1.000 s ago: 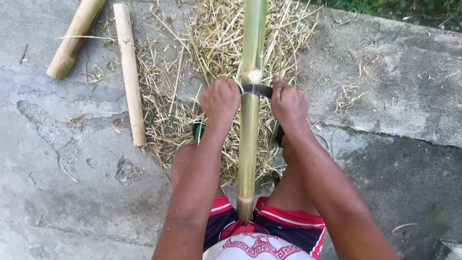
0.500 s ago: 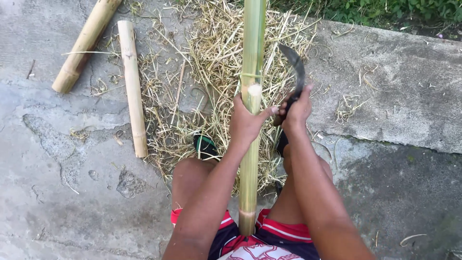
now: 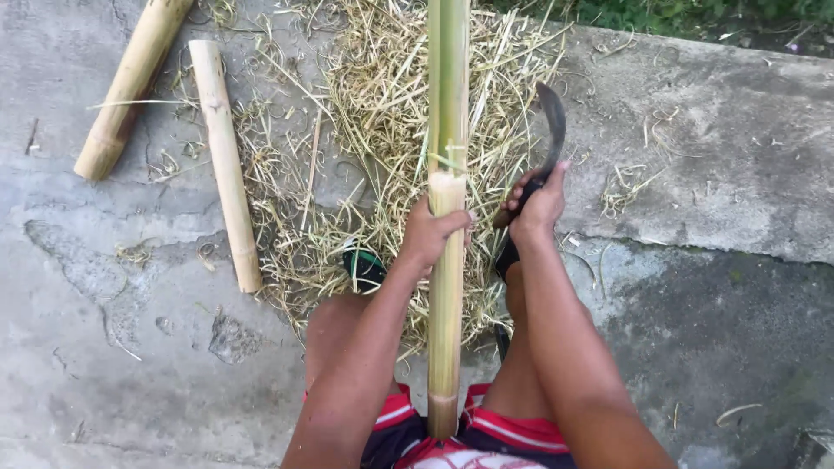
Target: Using a sickle to strip bark and fibers from a bamboo pole and then tying strips around it.
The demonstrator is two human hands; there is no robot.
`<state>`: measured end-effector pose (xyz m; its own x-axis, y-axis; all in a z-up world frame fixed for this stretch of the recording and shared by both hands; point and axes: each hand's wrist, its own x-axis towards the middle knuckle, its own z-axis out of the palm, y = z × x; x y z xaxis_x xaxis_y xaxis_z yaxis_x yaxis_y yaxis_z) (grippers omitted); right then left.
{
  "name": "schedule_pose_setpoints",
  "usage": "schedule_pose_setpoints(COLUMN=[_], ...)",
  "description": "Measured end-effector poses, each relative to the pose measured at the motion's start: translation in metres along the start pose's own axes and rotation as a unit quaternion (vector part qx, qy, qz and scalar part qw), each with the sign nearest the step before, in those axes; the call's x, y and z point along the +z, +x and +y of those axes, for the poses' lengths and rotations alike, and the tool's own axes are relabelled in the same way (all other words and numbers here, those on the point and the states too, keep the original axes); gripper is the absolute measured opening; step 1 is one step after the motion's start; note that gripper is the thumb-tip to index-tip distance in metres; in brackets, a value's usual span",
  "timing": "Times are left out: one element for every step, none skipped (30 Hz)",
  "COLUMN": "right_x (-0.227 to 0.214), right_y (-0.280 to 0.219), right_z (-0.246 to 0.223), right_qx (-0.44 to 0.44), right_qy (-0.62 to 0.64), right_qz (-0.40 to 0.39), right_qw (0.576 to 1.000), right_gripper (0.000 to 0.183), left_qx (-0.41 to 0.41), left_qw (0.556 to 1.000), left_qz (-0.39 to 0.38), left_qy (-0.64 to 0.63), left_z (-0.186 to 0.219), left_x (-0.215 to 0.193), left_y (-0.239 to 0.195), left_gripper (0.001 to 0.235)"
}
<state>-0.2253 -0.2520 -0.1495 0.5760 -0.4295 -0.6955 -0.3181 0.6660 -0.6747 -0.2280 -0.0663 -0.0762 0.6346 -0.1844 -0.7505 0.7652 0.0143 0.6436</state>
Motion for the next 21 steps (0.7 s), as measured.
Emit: schedule_pose_setpoints(right_x=[0.000, 0.000, 0.001, 0.003, 0.006, 0.007, 0.011, 0.015, 0.029, 0.042, 0.049, 0.062, 0.075, 0.088, 0.095, 0.103, 0.117, 0.133, 0.141, 0.150, 0.157], right_y=[-0.005, -0.010, -0.010, -0.011, -0.013, -0.015, -0.014, -0.013, -0.009, -0.004, -0.003, 0.001, 0.008, 0.015, 0.025, 0.033, 0.043, 0.053, 0.059, 0.067, 0.065], right_z=[-0.002, -0.003, -0.007, -0.012, -0.014, -0.019, -0.025, -0.032, -0.046, -0.062, -0.072, -0.077, -0.086, -0.095, -0.102, -0.109, -0.112, -0.120, -0.124, -0.127, -0.136], right_qx=[-0.003, -0.006, -0.010, -0.041, -0.070, -0.073, -0.108, -0.143, -0.147, -0.182, -0.209, -0.206, -0.258, -0.305, -0.314, -0.343, -0.370, -0.381, -0.374, -0.368, -0.365], right_qy=[-0.005, -0.010, -0.013, -0.034, -0.055, -0.058, -0.108, -0.157, -0.157, -0.231, -0.305, -0.307, -0.409, -0.504, -0.504, -0.569, -0.627, -0.624, -0.646, -0.667, -0.669], right_qz=[-0.004, -0.008, -0.010, -0.013, -0.018, -0.023, -0.044, -0.066, -0.073, -0.102, -0.123, -0.125, -0.115, -0.101, -0.099, -0.075, -0.056, -0.058, -0.051, -0.043, -0.045], right_qw=[1.000, 1.000, 1.000, 0.998, 0.996, 0.995, 0.987, 0.975, 0.974, 0.950, 0.921, 0.921, 0.868, 0.802, 0.798, 0.743, 0.683, 0.680, 0.663, 0.646, 0.646], right_gripper=[0.065, 0.066, 0.066, 0.066, 0.066, 0.066, 0.067, 0.068, 0.068, 0.069, 0.070, 0.070, 0.072, 0.075, 0.075, 0.078, 0.081, 0.081, 0.082, 0.084, 0.084], left_qx=[0.028, 0.056, 0.060, 0.085, 0.111, 0.115, 0.117, 0.119, 0.125, 0.213, 0.286, 0.282, 0.351, 0.416, 0.424, 0.429, 0.432, 0.439, 0.424, 0.409, 0.405], left_qw=[1.000, 0.998, 0.998, 0.996, 0.992, 0.992, 0.989, 0.983, 0.982, 0.939, 0.875, 0.876, 0.828, 0.772, 0.771, 0.761, 0.748, 0.744, 0.739, 0.733, 0.735], left_qz=[0.012, 0.024, 0.022, 0.032, 0.045, 0.047, 0.060, 0.073, 0.078, 0.146, 0.207, 0.209, 0.251, 0.292, 0.292, 0.287, 0.288, 0.296, 0.288, 0.279, 0.279], left_qy=[0.003, 0.006, 0.002, 0.015, 0.027, 0.022, 0.072, 0.122, 0.119, 0.225, 0.330, 0.330, 0.358, 0.382, 0.375, 0.393, 0.413, 0.408, 0.438, 0.467, 0.468], left_z=[-0.004, -0.007, -0.007, -0.007, -0.007, -0.002, 0.004, 0.011, 0.019, 0.026, 0.029, 0.044, 0.062, 0.080, 0.099, 0.119, 0.140, 0.153, 0.158, 0.162, 0.180], left_x=[0.004, 0.008, 0.011, 0.014, 0.016, 0.016, 0.016, 0.016, 0.013, 0.010, 0.007, -0.002, -0.009, -0.016, -0.017, -0.019, -0.027, -0.028, -0.029, -0.030, -0.023], left_y=[-0.007, -0.014, -0.011, -0.009, -0.009, -0.018, -0.023, -0.028, -0.030, -0.031, -0.036, -0.028, -0.016, -0.003, 0.025, 0.053, 0.080, 0.111, 0.140, 0.169, 0.151], left_gripper=[0.047, 0.047, 0.047, 0.048, 0.050, 0.050, 0.062, 0.073, 0.073, 0.082, 0.092, 0.092, 0.083, 0.075, 0.075, 0.074, 0.075, 0.075, 0.071, 0.071, 0.071])
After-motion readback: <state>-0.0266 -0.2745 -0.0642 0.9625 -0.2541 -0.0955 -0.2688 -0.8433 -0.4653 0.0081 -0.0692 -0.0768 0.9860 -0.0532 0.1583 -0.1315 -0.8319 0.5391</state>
